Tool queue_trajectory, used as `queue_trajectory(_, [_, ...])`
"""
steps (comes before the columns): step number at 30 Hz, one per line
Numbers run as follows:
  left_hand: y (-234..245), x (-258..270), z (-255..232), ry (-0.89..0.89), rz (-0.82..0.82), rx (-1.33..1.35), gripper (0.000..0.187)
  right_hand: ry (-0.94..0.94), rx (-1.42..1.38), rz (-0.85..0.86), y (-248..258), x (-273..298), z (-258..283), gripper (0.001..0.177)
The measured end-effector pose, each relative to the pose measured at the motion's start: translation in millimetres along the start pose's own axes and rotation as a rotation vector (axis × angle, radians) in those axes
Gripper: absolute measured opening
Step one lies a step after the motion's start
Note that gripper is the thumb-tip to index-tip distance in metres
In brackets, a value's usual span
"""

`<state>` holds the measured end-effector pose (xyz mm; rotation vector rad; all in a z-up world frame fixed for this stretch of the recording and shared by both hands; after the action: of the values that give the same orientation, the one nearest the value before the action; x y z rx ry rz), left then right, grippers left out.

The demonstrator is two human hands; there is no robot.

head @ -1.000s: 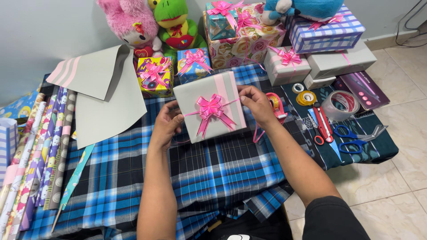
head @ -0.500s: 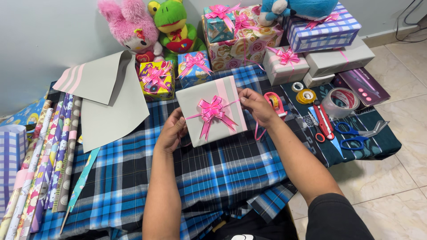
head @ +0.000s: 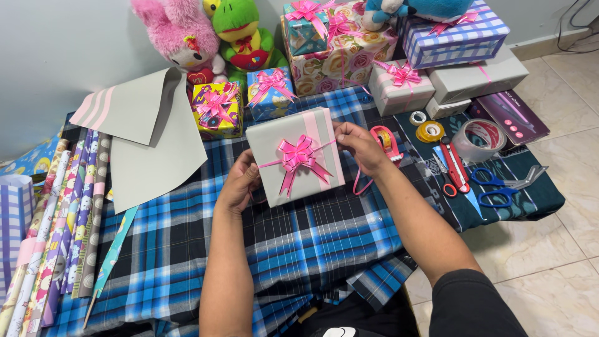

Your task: The person wraps a small box with light gray paper, folds and tapes the edges, then ties a pink ribbon around it to form a bow. The finished gift is placed on a table with other wrapped presents.

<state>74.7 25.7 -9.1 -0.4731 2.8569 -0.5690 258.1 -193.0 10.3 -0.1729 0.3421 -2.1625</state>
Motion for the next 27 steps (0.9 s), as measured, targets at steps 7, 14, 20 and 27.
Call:
queue_trajectory(7, [-5,1,3,-0.002,0.033,0.077,0.054,0.034,-0.109,0.067,-3,4,10,0.01])
queue_trajectory(14, [-3,1,1,0.001,-0.01,0.168,0.057,-0.019,-0.126,0.108,-9,7,9,0.015])
queue_trajectory(20, [-3,0,9,0.034,-0.032,0.215,0.056,-0.063,-0.075,0.053,-1,5,1,0.014])
queue_trajectory(27, [14,-6,22,0.041,-0.057,0.208,0.042,-0.109,-0.052,0.012,2,1,-5,0.008])
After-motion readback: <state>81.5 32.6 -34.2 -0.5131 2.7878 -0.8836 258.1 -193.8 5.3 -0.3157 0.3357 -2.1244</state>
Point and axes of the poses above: each hand's wrist, its own x-axis away from the middle knuckle, its own y-axis out of the back of the hand, z = x × y, the point moved 10 cm from there along -x, towards the middle knuckle, and after that the axes turned 7 degrees about -y, right-handed, at the moved point
